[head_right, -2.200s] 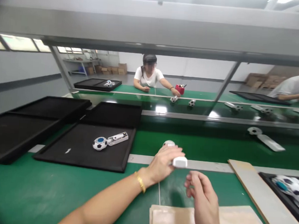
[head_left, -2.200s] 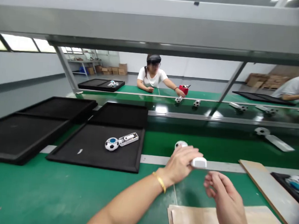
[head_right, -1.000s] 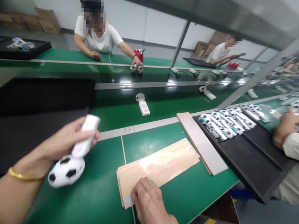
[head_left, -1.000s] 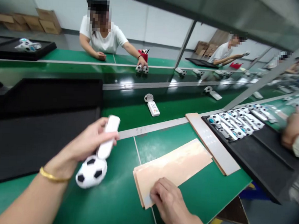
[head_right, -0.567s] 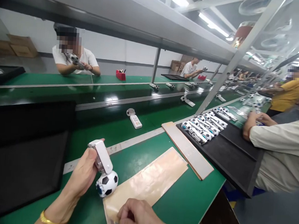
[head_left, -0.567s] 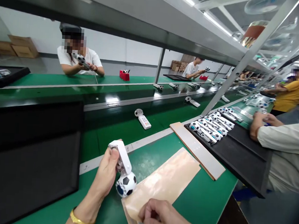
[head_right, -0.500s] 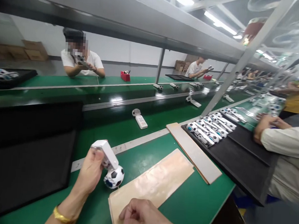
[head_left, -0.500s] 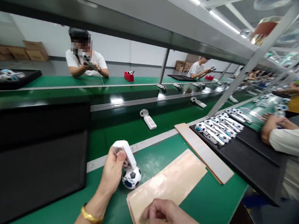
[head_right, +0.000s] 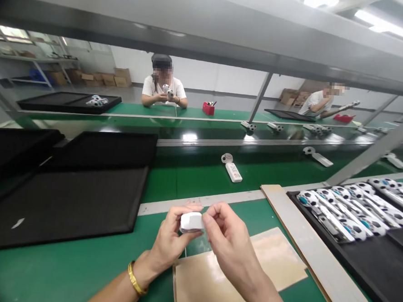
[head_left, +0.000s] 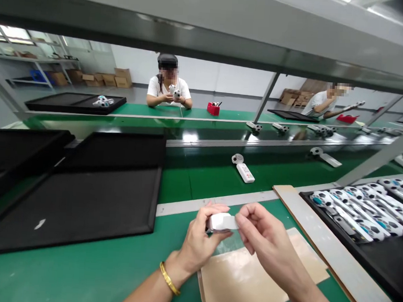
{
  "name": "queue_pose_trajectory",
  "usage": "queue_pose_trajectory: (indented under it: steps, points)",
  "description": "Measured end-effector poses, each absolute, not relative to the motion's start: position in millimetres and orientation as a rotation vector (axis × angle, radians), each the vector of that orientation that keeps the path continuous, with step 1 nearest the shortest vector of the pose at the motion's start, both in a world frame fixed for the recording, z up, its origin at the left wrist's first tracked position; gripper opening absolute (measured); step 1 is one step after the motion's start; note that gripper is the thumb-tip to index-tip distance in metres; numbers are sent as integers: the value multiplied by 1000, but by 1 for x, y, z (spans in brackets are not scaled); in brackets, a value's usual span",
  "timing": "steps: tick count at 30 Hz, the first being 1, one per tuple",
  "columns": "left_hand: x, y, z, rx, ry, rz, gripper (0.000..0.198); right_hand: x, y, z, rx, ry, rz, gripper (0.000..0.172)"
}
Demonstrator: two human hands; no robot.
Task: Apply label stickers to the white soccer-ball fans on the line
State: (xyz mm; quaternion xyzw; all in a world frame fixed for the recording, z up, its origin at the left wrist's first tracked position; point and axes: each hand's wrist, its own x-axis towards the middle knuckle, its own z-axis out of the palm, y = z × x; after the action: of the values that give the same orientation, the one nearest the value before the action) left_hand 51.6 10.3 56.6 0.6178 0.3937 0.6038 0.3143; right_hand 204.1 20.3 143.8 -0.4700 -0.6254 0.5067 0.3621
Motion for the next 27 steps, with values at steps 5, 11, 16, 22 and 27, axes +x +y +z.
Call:
queue_pose_trajectory:
  steps: [5,11,16,22,27]
  points:
    - [55,9,56,1706,1060,1568,37,204,23,139,-1267,-1767,1276,28]
    - [56,8,59,1725,1030,1563,38,205,20,137,-1273,-1830,1243,26]
    - [55,9,58,1721,1024,1550,38,201,18,136,-1275,-1806,1160,31]
    - [55,8,59,1709,1025,1534,37,198,16,138,-1298,-1814,1120,34]
    - [53,7,61,1716,1006,1517,35,198,14,139,-1301,-1783,1131,31]
